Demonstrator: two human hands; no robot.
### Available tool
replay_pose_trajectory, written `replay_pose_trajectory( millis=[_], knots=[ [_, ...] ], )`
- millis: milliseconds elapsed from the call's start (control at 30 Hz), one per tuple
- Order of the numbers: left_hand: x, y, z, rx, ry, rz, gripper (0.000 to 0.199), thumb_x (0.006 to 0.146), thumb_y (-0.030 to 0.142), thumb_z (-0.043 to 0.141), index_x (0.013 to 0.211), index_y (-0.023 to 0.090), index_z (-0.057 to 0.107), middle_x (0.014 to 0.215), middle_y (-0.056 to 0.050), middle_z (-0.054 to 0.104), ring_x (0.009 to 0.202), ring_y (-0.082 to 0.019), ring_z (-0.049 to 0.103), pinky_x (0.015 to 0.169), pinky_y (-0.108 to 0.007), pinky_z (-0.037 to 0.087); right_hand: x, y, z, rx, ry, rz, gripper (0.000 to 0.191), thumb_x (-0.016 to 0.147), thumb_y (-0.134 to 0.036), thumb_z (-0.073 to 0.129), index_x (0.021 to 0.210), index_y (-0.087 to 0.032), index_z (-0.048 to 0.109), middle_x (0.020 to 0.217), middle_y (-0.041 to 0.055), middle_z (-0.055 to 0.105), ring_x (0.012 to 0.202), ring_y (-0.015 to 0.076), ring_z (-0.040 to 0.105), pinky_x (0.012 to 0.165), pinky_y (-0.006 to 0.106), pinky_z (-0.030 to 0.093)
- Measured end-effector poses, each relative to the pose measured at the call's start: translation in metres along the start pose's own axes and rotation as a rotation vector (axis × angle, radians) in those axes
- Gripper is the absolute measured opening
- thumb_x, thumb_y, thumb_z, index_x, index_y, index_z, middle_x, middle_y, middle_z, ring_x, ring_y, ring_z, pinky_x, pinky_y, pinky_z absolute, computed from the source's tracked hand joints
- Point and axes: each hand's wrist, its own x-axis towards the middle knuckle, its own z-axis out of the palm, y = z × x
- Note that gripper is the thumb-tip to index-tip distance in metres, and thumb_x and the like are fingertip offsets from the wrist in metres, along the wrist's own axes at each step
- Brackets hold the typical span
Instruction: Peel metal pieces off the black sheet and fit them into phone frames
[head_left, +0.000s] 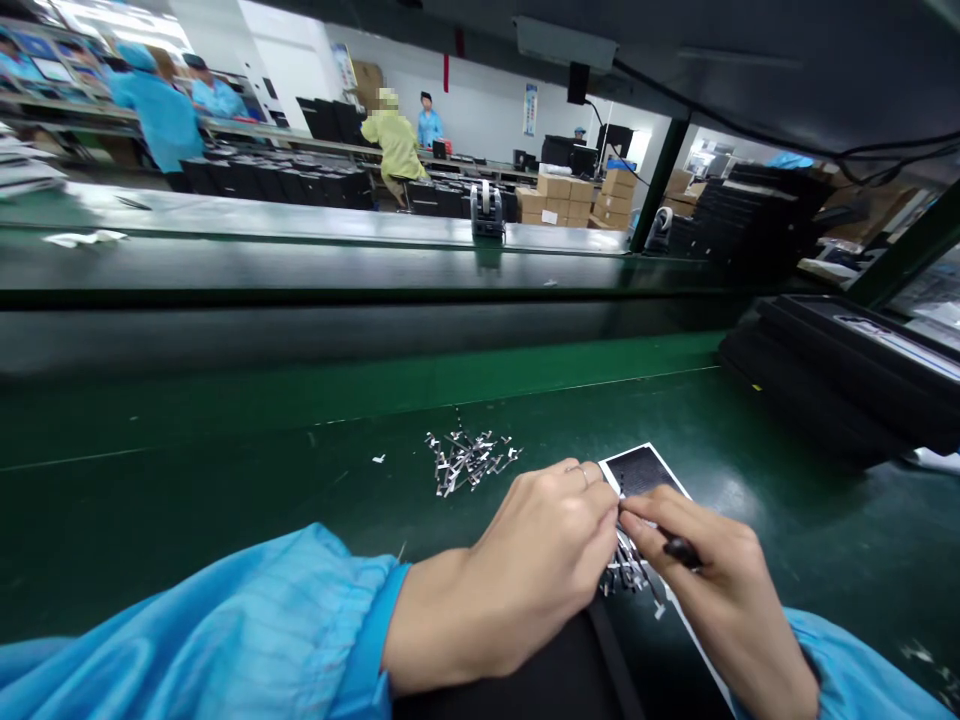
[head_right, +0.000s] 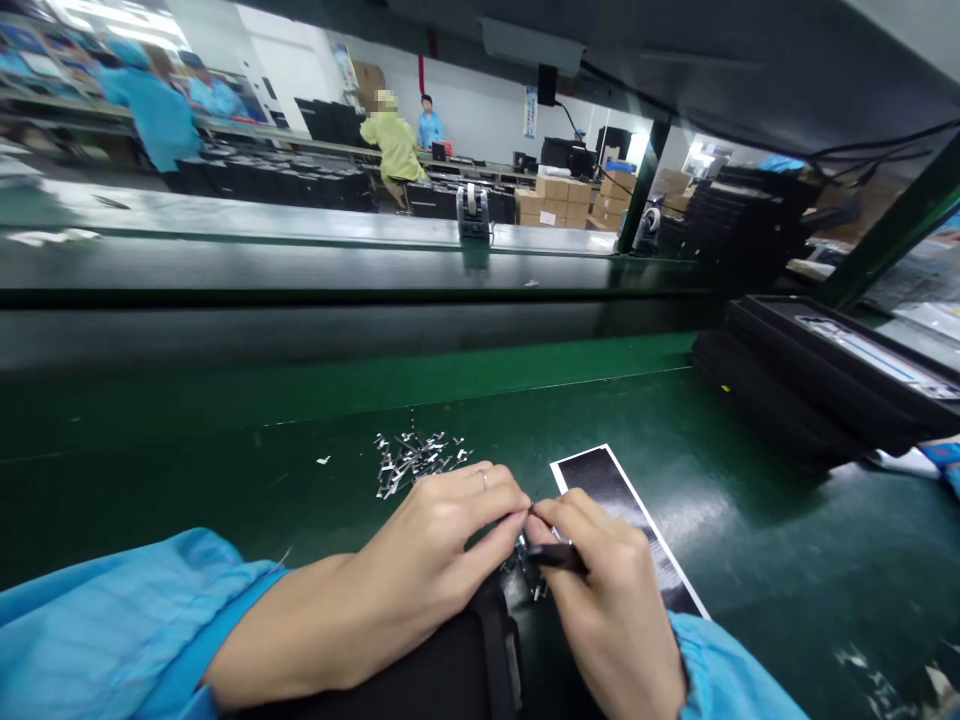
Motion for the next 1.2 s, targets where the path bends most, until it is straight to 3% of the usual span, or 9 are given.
replay_pose_trajectory(
  millis=[100,167,300,500,600,800,900,1067,1200],
  knots=[
    [0.0,0.001,0.0,0.136,0.025,0.117,0.027,0.086,0.006,0.039,0.067,0.01,0.059,0.064,-0.005,0.056,0.058,-0.017,0.048,0.055,-0.029,0.041,0.004,-0.002,-0.004,0.245,-0.036,0.382,0.03,0.08,-0.039,0.053,0.058,-0.018,0.056,0.058,-0.0015,0.05,0.055,0.0091,0.044,0.05,0.021,0.035],
    [0.0,0.002,0.0,0.218,0.044,0.171,0.03,0.086,0.006,0.036,0.067,0.01,0.059,0.063,-0.006,0.055,0.057,-0.018,0.046,0.054,-0.03,0.041,0.007,-0.003,-0.004,0.323,-0.017,0.51,0.032,0.072,-0.044,0.058,0.056,-0.017,0.057,0.052,-0.0018,0.045,0.05,0.0087,0.038,0.046,0.022,0.031],
    [-0.001,0.002,0.001,0.327,0.055,0.255,0.03,0.086,0.006,0.034,0.068,0.01,0.058,0.064,-0.007,0.055,0.059,-0.019,0.046,0.054,-0.031,0.041,0.011,-0.003,-0.001,0.383,0.007,0.583,0.028,0.066,-0.041,0.059,0.057,-0.015,0.061,0.043,-0.0053,0.033,0.041,0.0051,0.024,0.039,0.022,0.018],
    [-0.001,0.002,0.0,0.304,0.007,0.275,0.028,0.086,0.006,0.035,0.07,0.01,0.058,0.064,-0.007,0.056,0.058,-0.019,0.045,0.053,-0.031,0.038,0.013,-0.005,0.004,0.436,0.041,0.617,0.021,0.061,-0.034,0.058,0.052,-0.015,0.058,0.044,-0.0051,0.034,0.042,0.0046,0.023,0.039,0.022,0.015],
    [0.0,0.003,-0.001,0.205,-0.007,0.169,0.029,0.086,0.007,0.037,0.067,0.01,0.059,0.064,-0.008,0.057,0.058,-0.019,0.046,0.055,-0.031,0.038,0.011,-0.003,0.004,0.438,0.044,0.632,0.023,0.062,-0.036,0.059,0.054,-0.015,0.06,0.044,-0.0047,0.036,0.042,0.0048,0.024,0.039,0.022,0.017],
    [0.009,0.002,-0.013,-0.149,-0.037,-0.304,0.021,0.078,0.01,0.044,0.064,0.013,0.059,0.063,-0.001,0.059,0.059,-0.013,0.052,0.055,-0.023,0.038,0.007,0.013,-0.011,0.366,-0.028,0.644,0.024,0.067,-0.036,0.053,0.062,-0.014,0.06,0.054,0.0002,0.053,0.041,0.0051,0.029,0.041,0.023,0.021],
    [0.013,-0.002,-0.021,-0.318,-0.091,-0.49,0.018,0.073,0.015,0.045,0.061,0.014,0.058,0.06,-0.001,0.059,0.06,-0.014,0.054,0.054,-0.022,0.039,0.005,0.024,-0.015,0.253,-0.134,0.636,0.018,0.068,-0.029,0.05,0.058,-0.015,0.057,0.055,-0.0015,0.05,0.045,0.0061,0.031,0.044,0.023,0.022],
    [0.011,-0.006,-0.027,-0.506,-0.148,-0.618,0.016,0.068,0.021,0.046,0.056,0.014,0.055,0.059,-0.001,0.058,0.061,-0.014,0.053,0.061,-0.023,0.043,0.003,0.043,-0.006,0.039,-0.275,0.583,0.023,0.061,-0.02,0.052,0.043,-0.019,0.038,0.041,-0.0059,0.031,0.044,0.0076,0.026,0.046,0.025,0.015],
    [0.01,-0.004,-0.029,-0.536,-0.172,-0.643,0.016,0.065,0.023,0.045,0.054,0.015,0.053,0.058,-0.001,0.056,0.061,-0.014,0.051,0.061,-0.024,0.041,0.005,0.038,-0.013,-0.03,-0.206,0.468,0.015,0.064,-0.022,0.053,0.05,-0.019,0.047,0.05,-0.003,0.045,0.05,0.0108,0.037,0.049,0.025,0.023]
  ],
)
